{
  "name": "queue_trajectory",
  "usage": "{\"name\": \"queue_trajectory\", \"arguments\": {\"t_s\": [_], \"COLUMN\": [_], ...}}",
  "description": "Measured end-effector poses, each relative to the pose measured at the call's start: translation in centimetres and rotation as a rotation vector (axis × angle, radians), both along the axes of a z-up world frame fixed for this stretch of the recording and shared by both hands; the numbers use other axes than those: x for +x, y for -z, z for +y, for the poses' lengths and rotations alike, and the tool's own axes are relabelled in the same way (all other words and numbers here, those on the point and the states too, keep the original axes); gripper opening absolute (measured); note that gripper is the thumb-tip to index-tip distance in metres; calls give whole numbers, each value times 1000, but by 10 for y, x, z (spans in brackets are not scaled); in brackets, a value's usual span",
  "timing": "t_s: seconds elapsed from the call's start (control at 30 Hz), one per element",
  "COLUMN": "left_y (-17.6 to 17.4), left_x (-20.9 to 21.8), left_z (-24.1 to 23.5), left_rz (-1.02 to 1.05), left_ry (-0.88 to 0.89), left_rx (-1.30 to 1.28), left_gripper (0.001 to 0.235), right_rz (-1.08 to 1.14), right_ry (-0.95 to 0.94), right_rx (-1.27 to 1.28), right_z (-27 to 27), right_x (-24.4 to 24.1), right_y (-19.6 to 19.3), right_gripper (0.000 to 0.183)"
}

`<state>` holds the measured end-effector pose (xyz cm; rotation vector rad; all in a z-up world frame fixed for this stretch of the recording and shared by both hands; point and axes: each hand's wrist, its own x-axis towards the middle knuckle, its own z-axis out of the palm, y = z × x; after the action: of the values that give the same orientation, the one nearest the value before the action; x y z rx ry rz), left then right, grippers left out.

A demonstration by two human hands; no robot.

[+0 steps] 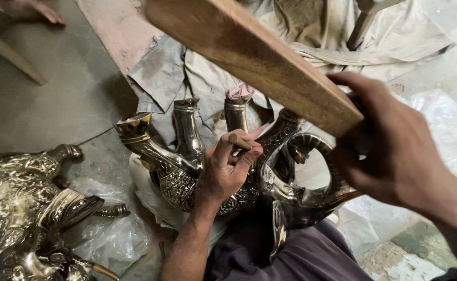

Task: The person uses a wooden mallet to repeatedly strike a small metal punch held against a decorative brass elephant statue. The person adjusts the position of the punch and the statue while continuing to hammer along the curved neck and horn areas.

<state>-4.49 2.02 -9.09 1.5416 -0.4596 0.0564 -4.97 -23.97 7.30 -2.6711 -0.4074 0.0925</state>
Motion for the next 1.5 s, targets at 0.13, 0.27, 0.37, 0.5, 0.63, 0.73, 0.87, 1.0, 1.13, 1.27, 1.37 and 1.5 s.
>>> {"name": "queue_trajectory", "arguments": {"t_s": [0.13,0.27,0.37,0.5,0.63,0.73,0.87,1.0,1.13,1.27,1.37,1.5], "left_y": [-2,-3,-3,3,7,10,11,14,9,9,11,15], "left_x": [1,2,3,2,4,3,4,2,3,2,3,3], "left_z": [4,7,10,10,9,9,10,8,12,15,15,15], "left_rz": [68,70,72,-17,17,41,-17,-8,28,-16,-8,-26], "left_ry": [0,20,30,-39,15,22,-19,17,52,44,51,93], "left_rx": [44,20,0,71,29,67,66,14,18,15,38,19], "left_gripper": [22,24,22,24,26,26,27,21,20,20,20,20], "right_rz": [48,-323,-247,-220,-408,-301,-412,-256,-323,-265,-349,-224], "right_ry": [-41,-133,-151,-76,-131,-47,-179,-122,-82,-136,-88,-90], "right_rx": [-513,-626,-476,-451,-464,-358,-760,-262,-462,-786,-436,-567], "right_z": [23,28,35,41,49,53,55,58,59,51,43,43], "right_x": [10,23,31,28,29,30,33,25,25,23,22,25], "right_y": [-10,-25,-24,-27,-23,-20,-25,-24,-22,-17,-13,-13], "right_gripper": [46,36,33,28,25,24,24,27,20,18,17,26]}}
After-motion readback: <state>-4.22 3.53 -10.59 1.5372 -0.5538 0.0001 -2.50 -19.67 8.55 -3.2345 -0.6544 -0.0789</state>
